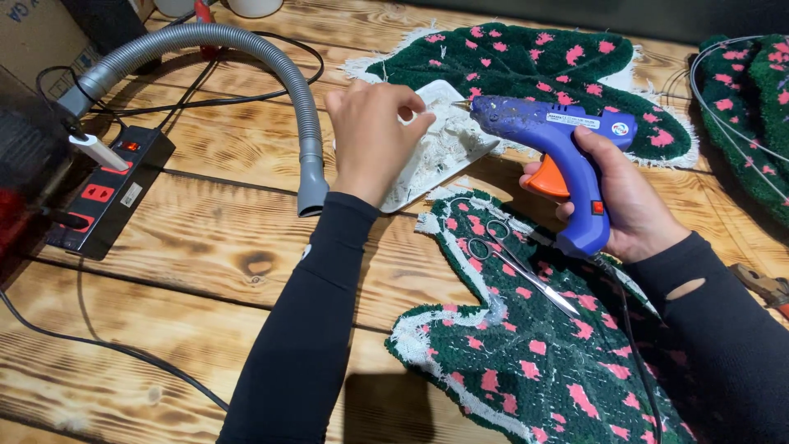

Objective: Gluing fabric trim to the edges of a leaf-shaped rug segment using a hot glue gun.

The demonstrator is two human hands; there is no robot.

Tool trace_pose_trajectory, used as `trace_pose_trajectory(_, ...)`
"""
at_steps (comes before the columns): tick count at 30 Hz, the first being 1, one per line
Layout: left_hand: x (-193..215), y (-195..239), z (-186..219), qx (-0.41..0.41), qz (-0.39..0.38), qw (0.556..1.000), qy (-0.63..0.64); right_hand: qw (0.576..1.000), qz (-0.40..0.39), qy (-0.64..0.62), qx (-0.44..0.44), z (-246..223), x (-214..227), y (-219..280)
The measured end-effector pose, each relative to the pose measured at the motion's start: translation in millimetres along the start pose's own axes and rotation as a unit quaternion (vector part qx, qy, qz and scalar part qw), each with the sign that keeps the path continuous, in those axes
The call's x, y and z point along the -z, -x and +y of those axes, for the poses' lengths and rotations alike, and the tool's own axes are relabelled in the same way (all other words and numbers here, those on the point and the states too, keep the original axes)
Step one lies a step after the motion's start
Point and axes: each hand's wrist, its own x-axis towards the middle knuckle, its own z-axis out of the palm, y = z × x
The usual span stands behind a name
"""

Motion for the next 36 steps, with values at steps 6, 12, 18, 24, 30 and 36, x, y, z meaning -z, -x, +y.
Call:
trace_pose_trajectory(6,-29,14,-4,-0.044,0.001,0.997,-0.066,1.000,0.007,-0.006,-0.001,-1,3,3)
trace_pose_trajectory(12,-39,19,-4,-0.057,0.007,0.995,-0.078,1.000,0.005,-0.005,0.001,-1,8,4)
trace_pose_trajectory(18,-25,9,0,-0.039,0.061,0.997,0.017,1.000,0.006,-0.011,0.006,-6,2,10)
trace_pose_trajectory(24,-29,-4,-28,0.103,-0.035,0.925,0.365,1.000,-0.023,-0.013,0.017,-6,2,11)
trace_pose_trajectory(30,-26,-8,-23,0.261,-0.083,0.822,0.500,0.999,-0.033,-0.030,0.011,-8,-8,12)
trace_pose_trajectory(36,-22,-9,-20,0.309,-0.103,0.771,0.546,0.998,-0.047,-0.036,0.014,-6,-10,10)
